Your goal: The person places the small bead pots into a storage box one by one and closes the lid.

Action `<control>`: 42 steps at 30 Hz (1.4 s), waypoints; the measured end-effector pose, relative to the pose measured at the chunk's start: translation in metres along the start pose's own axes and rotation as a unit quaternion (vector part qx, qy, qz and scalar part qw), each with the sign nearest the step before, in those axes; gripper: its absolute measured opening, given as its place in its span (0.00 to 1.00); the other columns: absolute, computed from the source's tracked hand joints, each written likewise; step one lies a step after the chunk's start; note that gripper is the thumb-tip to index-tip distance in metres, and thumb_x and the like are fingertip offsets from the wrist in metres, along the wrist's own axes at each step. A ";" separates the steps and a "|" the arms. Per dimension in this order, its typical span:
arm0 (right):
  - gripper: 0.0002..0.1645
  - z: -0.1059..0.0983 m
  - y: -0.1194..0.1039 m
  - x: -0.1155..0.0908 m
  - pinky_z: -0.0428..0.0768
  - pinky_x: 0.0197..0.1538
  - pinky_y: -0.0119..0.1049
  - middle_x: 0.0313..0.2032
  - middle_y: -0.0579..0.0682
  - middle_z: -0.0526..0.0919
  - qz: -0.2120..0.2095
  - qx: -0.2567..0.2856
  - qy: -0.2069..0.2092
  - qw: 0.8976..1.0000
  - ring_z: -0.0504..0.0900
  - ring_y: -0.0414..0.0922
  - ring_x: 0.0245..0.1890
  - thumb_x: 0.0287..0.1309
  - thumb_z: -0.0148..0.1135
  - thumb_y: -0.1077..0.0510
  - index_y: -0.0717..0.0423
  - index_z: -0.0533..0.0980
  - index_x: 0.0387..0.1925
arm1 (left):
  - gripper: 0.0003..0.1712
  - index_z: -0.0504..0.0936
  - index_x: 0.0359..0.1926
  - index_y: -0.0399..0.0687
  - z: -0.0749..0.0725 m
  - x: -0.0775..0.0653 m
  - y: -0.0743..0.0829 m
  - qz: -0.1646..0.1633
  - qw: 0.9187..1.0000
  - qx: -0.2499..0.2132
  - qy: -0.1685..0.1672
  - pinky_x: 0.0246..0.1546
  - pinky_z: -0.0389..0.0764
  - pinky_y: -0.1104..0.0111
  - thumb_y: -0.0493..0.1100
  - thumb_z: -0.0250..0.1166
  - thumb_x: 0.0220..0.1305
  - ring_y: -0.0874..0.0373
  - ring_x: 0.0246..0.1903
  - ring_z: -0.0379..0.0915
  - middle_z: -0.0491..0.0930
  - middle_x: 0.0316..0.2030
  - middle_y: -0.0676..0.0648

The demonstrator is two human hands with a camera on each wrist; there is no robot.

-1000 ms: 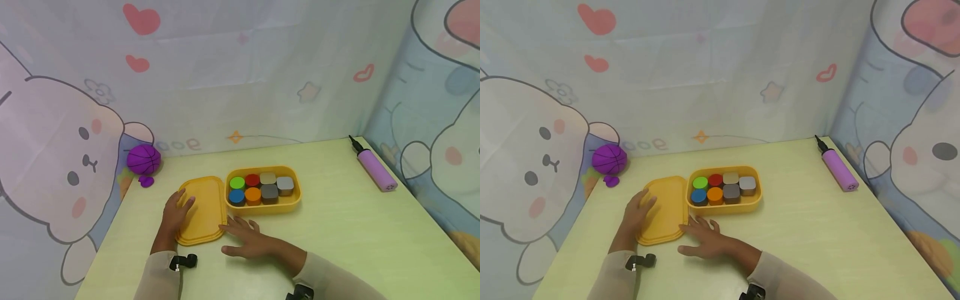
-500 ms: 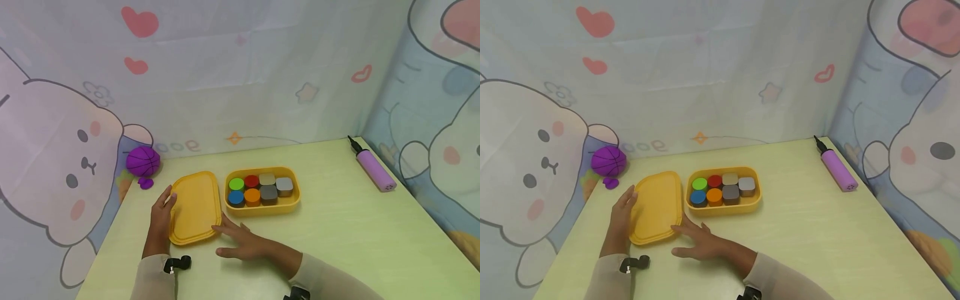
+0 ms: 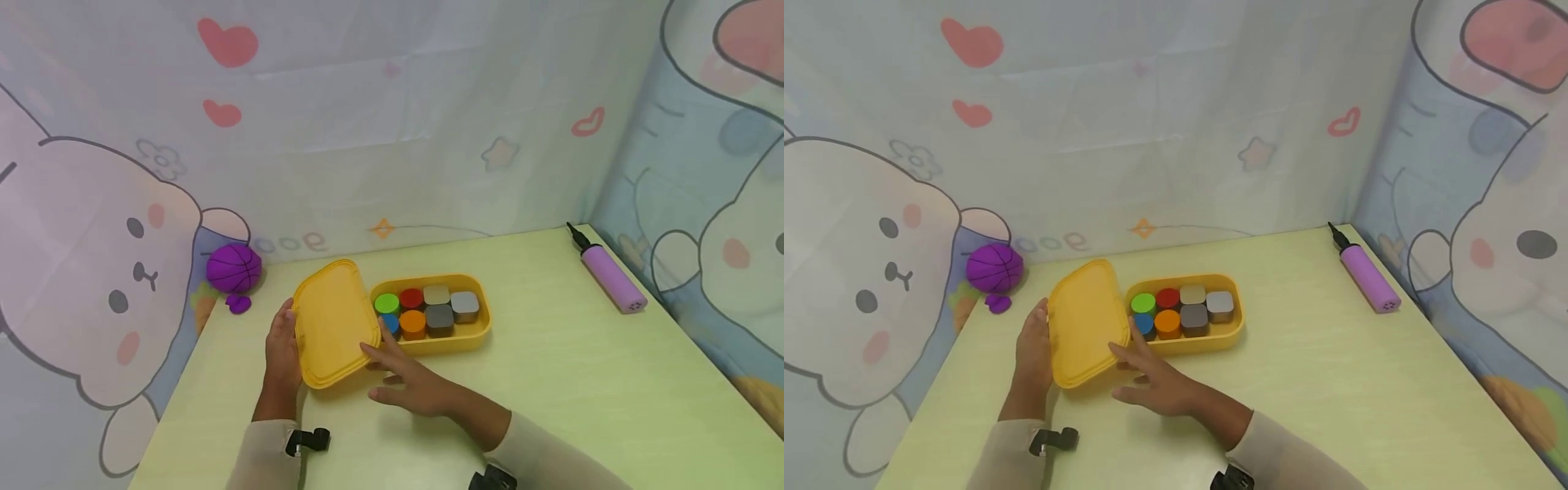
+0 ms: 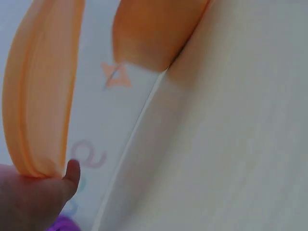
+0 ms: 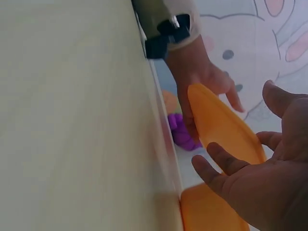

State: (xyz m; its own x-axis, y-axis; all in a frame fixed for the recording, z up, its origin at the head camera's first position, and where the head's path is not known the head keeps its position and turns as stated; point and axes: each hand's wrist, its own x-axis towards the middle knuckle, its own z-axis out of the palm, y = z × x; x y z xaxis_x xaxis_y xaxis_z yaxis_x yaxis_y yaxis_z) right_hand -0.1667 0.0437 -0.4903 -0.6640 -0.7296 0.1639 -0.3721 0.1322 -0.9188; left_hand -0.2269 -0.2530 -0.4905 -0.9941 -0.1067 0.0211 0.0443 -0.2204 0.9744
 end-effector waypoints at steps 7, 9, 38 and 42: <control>0.56 -0.017 0.006 -0.003 0.80 0.75 0.54 0.85 0.39 0.10 0.000 0.038 0.063 0.997 0.69 0.60 0.81 0.79 0.67 0.48 0.36 0.41 0.90 | 0.37 0.50 0.88 0.57 0.038 -0.010 -0.011 0.028 0.997 -0.074 0.011 0.74 0.75 0.69 0.56 0.49 0.87 0.53 0.80 0.63 0.57 0.85 0.47; 0.60 -0.019 0.005 -0.003 0.80 0.75 0.52 0.84 0.34 0.10 0.003 0.057 0.084 0.995 0.67 0.59 0.82 0.76 0.70 0.49 0.31 0.39 0.90 | 0.37 0.49 0.87 0.57 0.049 -0.014 -0.013 0.041 0.994 -0.095 0.018 0.68 0.80 0.72 0.55 0.51 0.86 0.54 0.75 0.69 0.60 0.83 0.46; 0.86 -0.068 -0.001 -0.024 0.88 0.63 0.44 0.90 0.46 0.31 -0.044 0.203 0.189 0.960 0.68 0.67 0.79 0.61 0.82 0.62 0.22 0.22 0.86 | 0.45 0.44 0.87 0.59 0.097 -0.027 0.000 0.095 0.991 0.053 0.075 0.75 0.70 0.56 0.47 0.61 0.82 0.45 0.78 0.59 0.48 0.84 0.46; 0.85 -0.086 -0.003 -0.037 0.89 0.61 0.45 0.90 0.42 0.29 -0.027 0.197 0.195 0.961 0.79 0.60 0.73 0.62 0.79 0.67 0.25 0.23 0.87 | 0.46 0.44 0.88 0.60 0.090 -0.018 0.010 0.082 0.991 0.104 0.027 0.75 0.71 0.50 0.51 0.61 0.83 0.44 0.77 0.61 0.49 0.84 0.45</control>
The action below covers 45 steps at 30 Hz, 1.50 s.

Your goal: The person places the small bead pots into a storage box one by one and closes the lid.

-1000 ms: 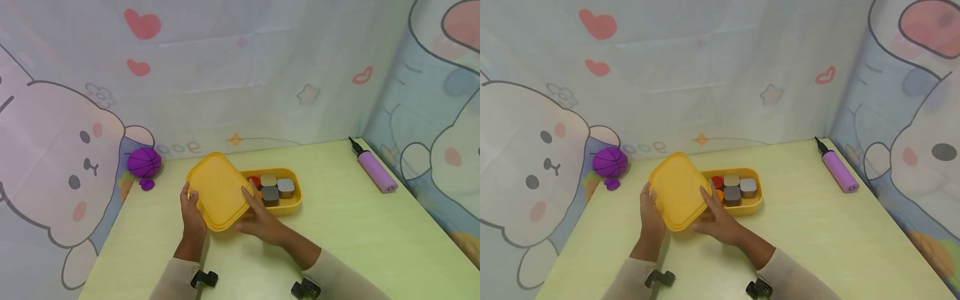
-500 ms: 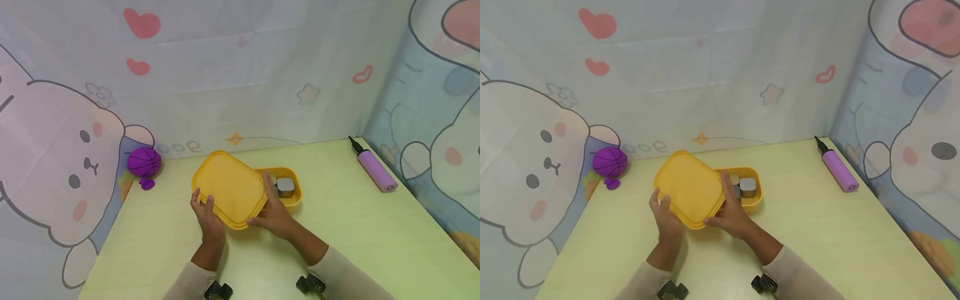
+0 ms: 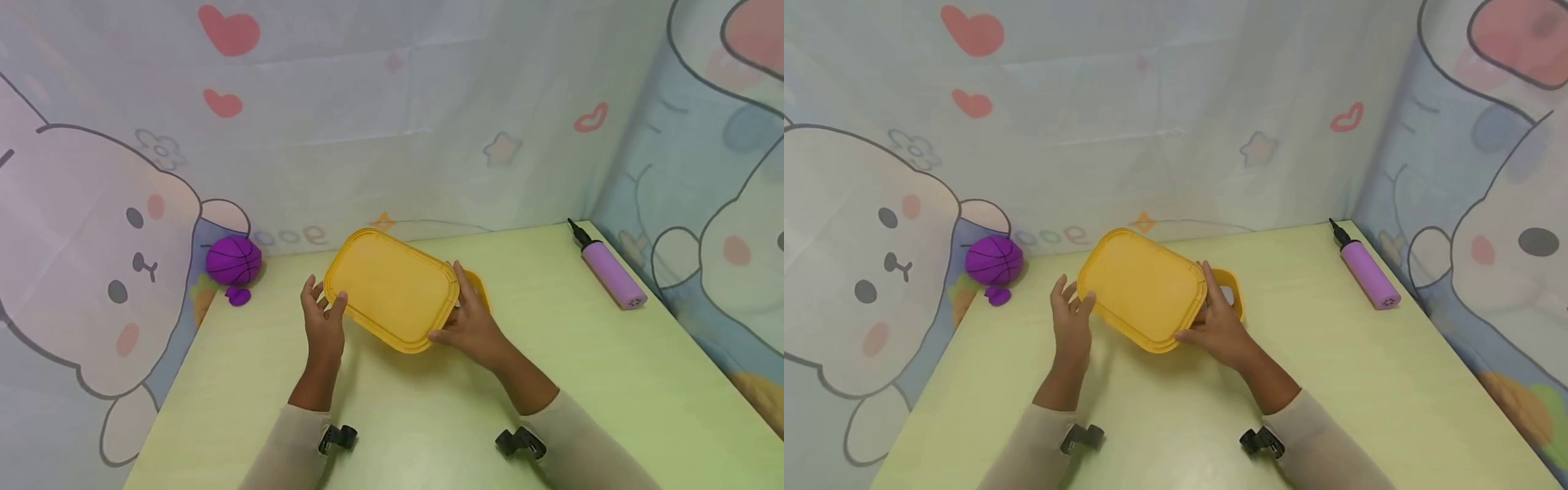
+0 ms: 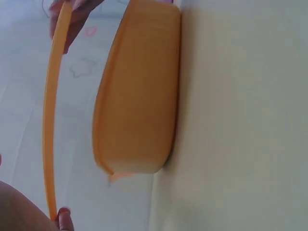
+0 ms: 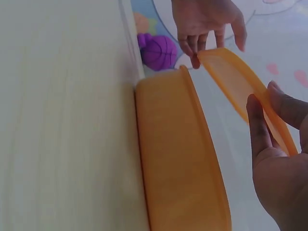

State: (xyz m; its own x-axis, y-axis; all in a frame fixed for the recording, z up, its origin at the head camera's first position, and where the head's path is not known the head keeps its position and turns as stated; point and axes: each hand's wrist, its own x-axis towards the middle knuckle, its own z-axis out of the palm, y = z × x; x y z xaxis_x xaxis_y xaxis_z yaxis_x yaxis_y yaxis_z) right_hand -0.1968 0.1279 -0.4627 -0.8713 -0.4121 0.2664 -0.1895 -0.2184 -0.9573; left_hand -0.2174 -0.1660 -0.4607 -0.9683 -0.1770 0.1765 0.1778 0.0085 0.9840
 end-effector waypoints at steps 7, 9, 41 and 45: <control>0.77 -0.027 -0.011 -0.006 0.91 0.56 0.40 0.89 0.57 0.47 -0.002 -0.008 0.050 0.999 0.89 0.38 0.61 0.64 0.69 0.78 0.32 0.30 0.90 | 0.43 0.50 0.87 0.55 -0.004 0.013 0.010 0.008 0.995 0.072 -0.065 0.71 0.73 0.50 0.54 0.61 0.83 0.45 0.73 0.70 0.61 0.79 0.43; 0.73 -0.030 -0.013 -0.008 0.91 0.56 0.37 0.86 0.64 0.54 -0.011 -0.020 0.068 0.997 0.88 0.35 0.62 0.66 0.68 0.78 0.36 0.33 0.90 | 0.45 0.48 0.88 0.56 -0.004 0.015 0.011 -0.003 0.994 0.082 -0.072 0.71 0.72 0.51 0.55 0.61 0.83 0.46 0.71 0.71 0.63 0.77 0.42; 0.40 -0.047 0.000 -0.013 0.54 0.86 0.28 0.88 0.56 0.53 -0.182 -0.246 0.211 0.928 0.52 0.46 0.89 0.87 0.51 0.56 0.50 0.49 0.89 | 0.58 0.64 0.72 0.34 0.017 0.004 0.029 0.013 0.976 0.125 -0.178 0.66 0.72 0.49 0.83 0.32 0.76 0.31 0.74 0.70 0.72 0.76 0.28; 0.47 -0.045 -0.002 -0.014 0.44 0.91 0.51 0.90 0.56 0.45 -0.154 -0.271 0.193 0.930 0.42 0.57 0.91 0.86 0.45 0.36 0.50 0.42 0.90 | 0.52 0.65 0.66 0.36 0.015 0.006 0.030 0.007 0.978 0.112 -0.173 0.65 0.71 0.52 0.81 0.35 0.79 0.30 0.76 0.68 0.71 0.75 0.28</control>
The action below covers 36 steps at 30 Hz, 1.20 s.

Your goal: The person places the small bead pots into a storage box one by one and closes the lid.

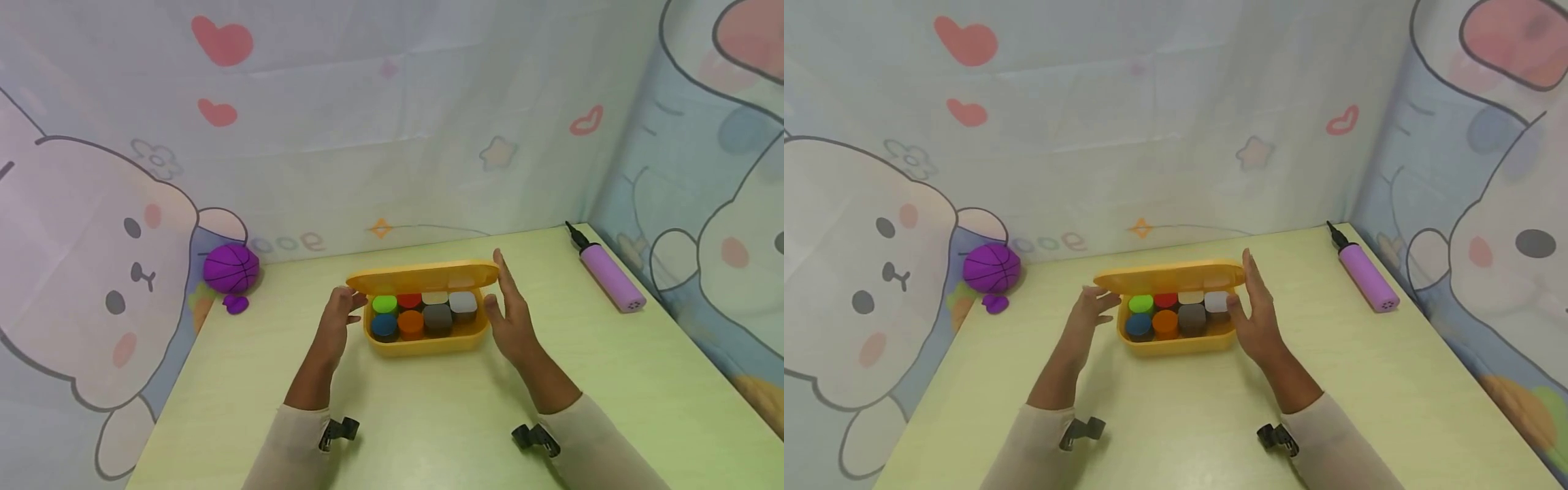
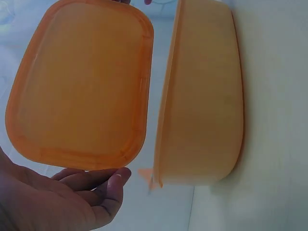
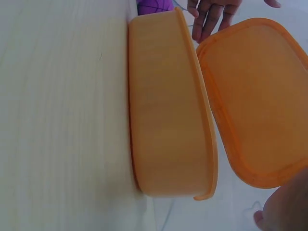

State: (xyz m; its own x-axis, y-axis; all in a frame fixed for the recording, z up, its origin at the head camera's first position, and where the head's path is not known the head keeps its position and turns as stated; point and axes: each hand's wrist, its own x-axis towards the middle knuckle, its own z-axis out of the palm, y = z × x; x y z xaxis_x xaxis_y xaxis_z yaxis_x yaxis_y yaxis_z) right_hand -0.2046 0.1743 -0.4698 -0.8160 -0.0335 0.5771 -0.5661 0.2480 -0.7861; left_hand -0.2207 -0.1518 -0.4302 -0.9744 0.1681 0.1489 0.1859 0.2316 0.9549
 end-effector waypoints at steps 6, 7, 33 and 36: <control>0.47 -0.004 -0.009 0.000 0.52 0.85 0.69 0.88 0.63 0.47 0.067 -0.033 -0.022 0.997 0.50 0.66 0.88 0.87 0.34 0.34 0.60 0.45 0.89 | 0.44 0.67 0.55 0.39 -0.004 0.000 0.003 -0.022 1.000 0.011 0.005 0.60 0.71 0.57 0.79 0.44 0.79 0.32 0.75 0.71 0.74 0.72 0.29; 0.46 -0.005 -0.010 0.000 0.54 0.85 0.68 0.88 0.62 0.47 0.078 -0.030 -0.028 0.996 0.51 0.66 0.88 0.88 0.33 0.35 0.61 0.47 0.88 | 0.44 0.68 0.54 0.38 -0.005 0.000 0.004 -0.024 1.000 0.016 0.007 0.58 0.71 0.58 0.79 0.45 0.80 0.33 0.74 0.73 0.75 0.71 0.28; 0.38 -0.017 -0.017 0.003 0.56 0.87 0.45 0.87 0.56 0.54 0.169 0.076 -0.045 0.982 0.50 0.58 0.89 0.89 0.45 0.46 0.64 0.55 0.85 | 0.31 0.68 0.73 0.33 -0.005 -0.004 0.000 -0.035 0.999 -0.028 -0.006 0.82 0.64 0.40 0.51 0.59 0.84 0.35 0.71 0.73 0.78 0.65 0.26; 0.40 -0.020 -0.014 0.003 0.48 0.87 0.61 0.89 0.55 0.45 0.174 0.081 -0.075 0.978 0.43 0.59 0.90 0.88 0.46 0.49 0.61 0.48 0.87 | 0.32 0.66 0.78 0.34 -0.011 -0.003 -0.004 -0.019 0.998 -0.043 -0.031 0.81 0.67 0.41 0.45 0.60 0.83 0.35 0.74 0.72 0.74 0.74 0.31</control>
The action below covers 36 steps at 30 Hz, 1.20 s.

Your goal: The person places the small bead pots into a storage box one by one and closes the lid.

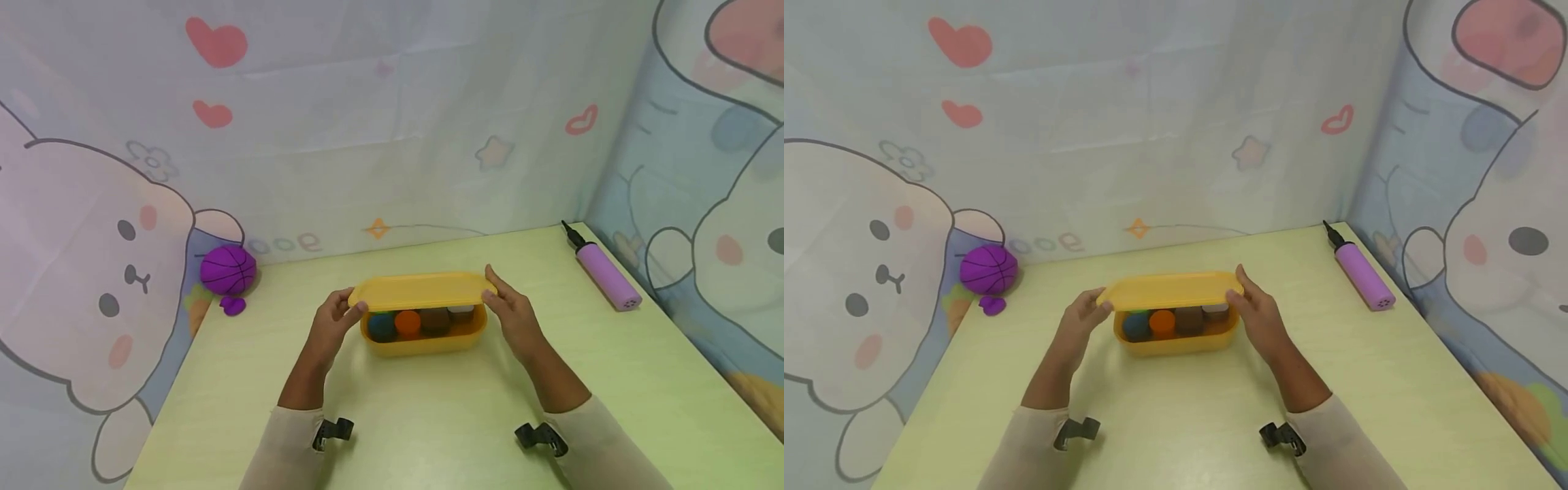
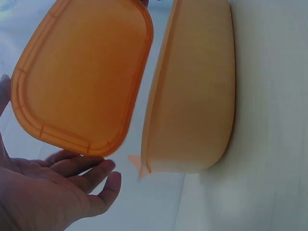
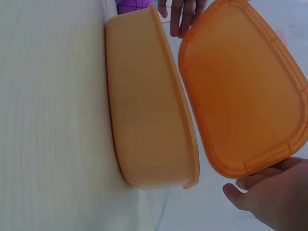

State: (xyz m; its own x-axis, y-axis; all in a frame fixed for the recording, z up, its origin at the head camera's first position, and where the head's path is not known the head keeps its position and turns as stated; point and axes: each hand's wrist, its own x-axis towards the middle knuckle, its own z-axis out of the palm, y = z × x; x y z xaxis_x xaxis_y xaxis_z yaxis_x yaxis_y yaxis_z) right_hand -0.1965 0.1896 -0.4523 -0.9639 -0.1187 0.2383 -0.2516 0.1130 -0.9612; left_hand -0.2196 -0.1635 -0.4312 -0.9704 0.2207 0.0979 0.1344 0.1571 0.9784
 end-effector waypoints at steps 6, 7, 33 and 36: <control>0.51 -0.003 0.008 -0.001 0.37 0.87 0.66 0.89 0.53 0.29 -0.001 -0.034 -0.064 0.997 0.28 0.58 0.90 0.86 0.54 0.50 0.55 0.33 0.89 | 0.43 0.56 0.86 0.38 -0.010 -0.001 -0.008 0.023 0.999 0.001 -0.038 0.85 0.57 0.41 0.44 0.65 0.81 0.36 0.87 0.49 0.48 0.89 0.40; 0.54 -0.004 0.009 -0.001 0.36 0.88 0.66 0.89 0.53 0.28 0.001 -0.040 -0.070 0.997 0.27 0.57 0.90 0.85 0.56 0.49 0.54 0.32 0.89 | 0.46 0.53 0.87 0.38 -0.011 -0.001 -0.009 0.020 0.999 0.010 -0.043 0.87 0.52 0.41 0.45 0.67 0.81 0.38 0.89 0.43 0.44 0.89 0.41; 0.76 -0.007 0.039 0.011 0.36 0.86 0.72 0.89 0.54 0.26 0.028 -0.123 -0.095 0.987 0.24 0.60 0.89 0.62 0.82 0.47 0.56 0.37 0.90 | 0.78 0.43 0.89 0.41 0.016 0.001 -0.046 -0.013 0.974 0.227 -0.018 0.81 0.24 0.25 0.72 0.81 0.57 0.40 0.86 0.04 0.14 0.87 0.46; 0.76 -0.007 0.044 0.013 0.37 0.85 0.74 0.89 0.56 0.27 0.026 -0.120 -0.093 0.988 0.25 0.62 0.89 0.60 0.83 0.49 0.56 0.38 0.90 | 0.79 0.43 0.89 0.40 0.017 0.001 -0.046 -0.010 0.973 0.231 -0.019 0.80 0.21 0.27 0.72 0.80 0.57 0.40 0.86 0.05 0.14 0.87 0.45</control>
State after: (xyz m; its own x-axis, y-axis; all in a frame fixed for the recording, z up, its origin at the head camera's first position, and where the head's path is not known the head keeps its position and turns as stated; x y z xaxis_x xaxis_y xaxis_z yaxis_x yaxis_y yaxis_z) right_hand -0.2204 0.2003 -0.4908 -0.9493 -0.2824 0.1381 -0.2364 0.3516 -0.9058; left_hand -0.2230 -0.1542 -0.4795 -0.9669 0.2471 0.0634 0.1991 0.5755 0.7932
